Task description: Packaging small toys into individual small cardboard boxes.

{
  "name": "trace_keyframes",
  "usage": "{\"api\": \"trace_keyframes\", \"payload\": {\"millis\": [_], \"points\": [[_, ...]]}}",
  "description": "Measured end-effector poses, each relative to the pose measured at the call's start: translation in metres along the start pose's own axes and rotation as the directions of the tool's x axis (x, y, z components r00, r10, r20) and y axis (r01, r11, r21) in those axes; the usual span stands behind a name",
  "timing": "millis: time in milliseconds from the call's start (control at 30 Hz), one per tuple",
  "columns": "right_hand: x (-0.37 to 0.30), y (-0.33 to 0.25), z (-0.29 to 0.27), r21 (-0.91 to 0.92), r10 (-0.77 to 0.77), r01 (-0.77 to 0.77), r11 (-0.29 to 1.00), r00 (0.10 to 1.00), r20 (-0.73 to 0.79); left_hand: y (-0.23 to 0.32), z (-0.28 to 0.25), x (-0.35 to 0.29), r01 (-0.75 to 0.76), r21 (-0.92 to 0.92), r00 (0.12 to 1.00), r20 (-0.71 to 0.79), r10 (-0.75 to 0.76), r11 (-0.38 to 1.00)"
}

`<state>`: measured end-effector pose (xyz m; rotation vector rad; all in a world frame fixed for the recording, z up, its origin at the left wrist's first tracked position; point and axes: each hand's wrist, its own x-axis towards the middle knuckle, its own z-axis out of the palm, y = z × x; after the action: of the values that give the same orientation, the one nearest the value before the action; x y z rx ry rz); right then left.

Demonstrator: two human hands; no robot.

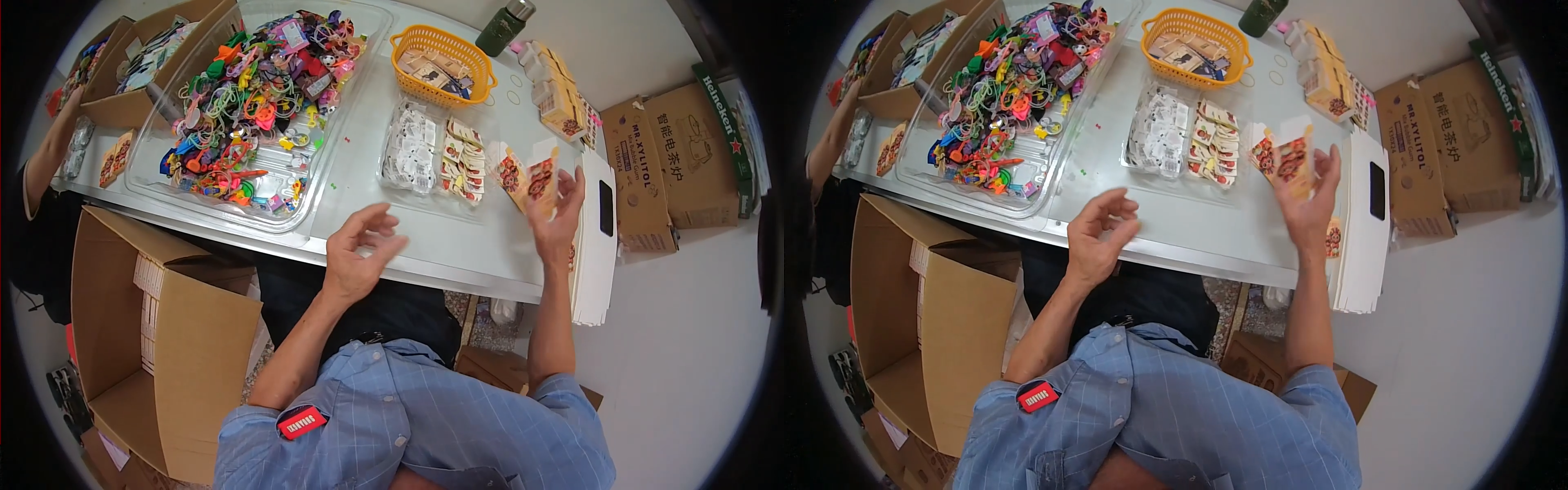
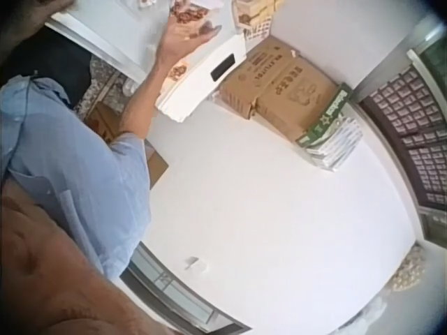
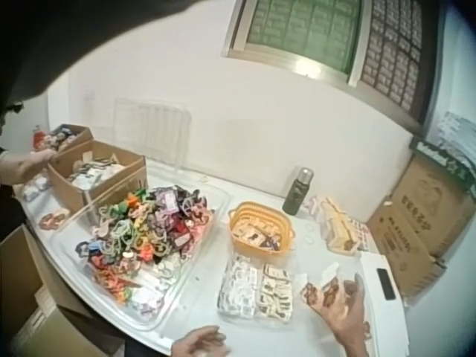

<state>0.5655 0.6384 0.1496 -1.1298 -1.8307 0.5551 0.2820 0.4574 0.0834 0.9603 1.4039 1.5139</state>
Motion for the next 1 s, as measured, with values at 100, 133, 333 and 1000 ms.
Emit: {"api": "trace_keyframes", "payload": {"millis": [100, 133, 333, 1000], "points": [[-0.044, -0.057, 0.029, 0.284, -0.149, 0.087, 0.955, 0.968, 0.203, 0.047, 0.019, 0.0, -0.159, -0.264, 0.971, 0.132, 0.198, 0.952], [-0.061, -0.072, 0.047, 0.404, -0.135, 0.027, 0.914, 0.961, 0.243, 0.049, 0.025, 0.006, -0.191, -0.255, 0.946, 0.21, 0.247, 0.948], [-0.099, -0.109, 0.091, 0.622, -0.089, -0.224, 0.75, 0.898, 0.43, 0.049, 0.018, 0.016, 0.115, -0.524, 0.91, 0.396, 0.122, 0.844], [-0.112, -0.085, 0.151, 0.617, -0.053, -0.178, 0.766, 0.94, 0.336, 0.022, 0.018, 0.0, -0.062, -0.241, 0.969, 0.218, 0.116, 0.969]]}}
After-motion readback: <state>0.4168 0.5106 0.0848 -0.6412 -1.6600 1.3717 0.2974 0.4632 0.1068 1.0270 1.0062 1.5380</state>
